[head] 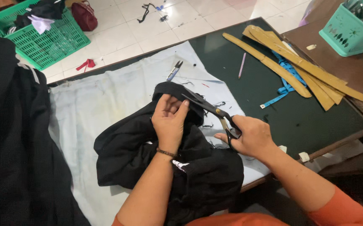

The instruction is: The person uses scissors to cut a piece of black fabric on a table. They trim the edges and remove small pieces of fabric, occasionally adjusting the material with their hands. The workspace includes various sewing tools and materials.

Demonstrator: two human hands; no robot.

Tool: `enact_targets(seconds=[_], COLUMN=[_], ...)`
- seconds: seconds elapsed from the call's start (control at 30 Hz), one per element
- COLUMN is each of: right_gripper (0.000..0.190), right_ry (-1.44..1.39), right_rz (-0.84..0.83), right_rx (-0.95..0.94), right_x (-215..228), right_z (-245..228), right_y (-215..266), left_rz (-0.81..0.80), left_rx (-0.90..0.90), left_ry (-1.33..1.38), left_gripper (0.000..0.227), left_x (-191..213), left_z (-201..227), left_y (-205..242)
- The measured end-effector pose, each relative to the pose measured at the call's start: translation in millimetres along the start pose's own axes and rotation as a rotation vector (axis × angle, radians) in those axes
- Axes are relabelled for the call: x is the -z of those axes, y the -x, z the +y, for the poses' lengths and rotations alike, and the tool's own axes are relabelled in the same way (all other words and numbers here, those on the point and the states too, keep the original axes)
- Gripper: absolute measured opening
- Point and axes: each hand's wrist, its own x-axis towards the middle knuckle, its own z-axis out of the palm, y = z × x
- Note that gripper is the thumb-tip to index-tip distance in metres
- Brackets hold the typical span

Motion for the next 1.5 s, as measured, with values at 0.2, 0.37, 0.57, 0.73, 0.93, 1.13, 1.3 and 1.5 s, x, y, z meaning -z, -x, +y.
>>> enact_targets(seconds=[0.2, 0.37, 0.57, 0.73, 0.93, 1.13, 1.3, 1.5], right_gripper=[0.057, 0.055, 0.054, 0.056, 0.054, 0.060, 0.055, 0.058], right_ry=[-0.030, -0.021, -0.043, -0.066, -0.061, -0.081, -0.074, -0.106], right_rz=[0.021, 0.000, -0.015, -0.028, -0.041, -0.078, -0.082, -0.089], right_rx=[0.025, 0.019, 0.019, 0.020, 0.026, -0.012, 0.018, -0.003], right_x=[-4, -9, -13, -5, -13, -4, -9, -1], right_z=[0, 5, 10, 3, 9, 1, 9, 6], right_y=[-1, 0, 4, -4, -1, -7, -7, -8], left_rz=[-0.044, -0.066, -0.074, -0.095, -0.096, -0.131, -0.141, -0.152], left_rx=[-0.023, -0.027, -0.038, -0.027, -0.004, -0.015, -0.010, -0.027], left_ry=[0.002, -0.028, -0.046, -0.057, -0.033, -0.045, -0.070, -0.105], left_gripper=[0.053, 0.052, 0.052, 0.052, 0.055, 0.054, 0.055, 0.064], left_x=[-2, -6, -4, -11, -11, -13, -14, -16], left_z=[1, 6, 9, 17, 20, 21, 24, 24], left_y=[4, 5, 4, 10, 10, 12, 12, 16])
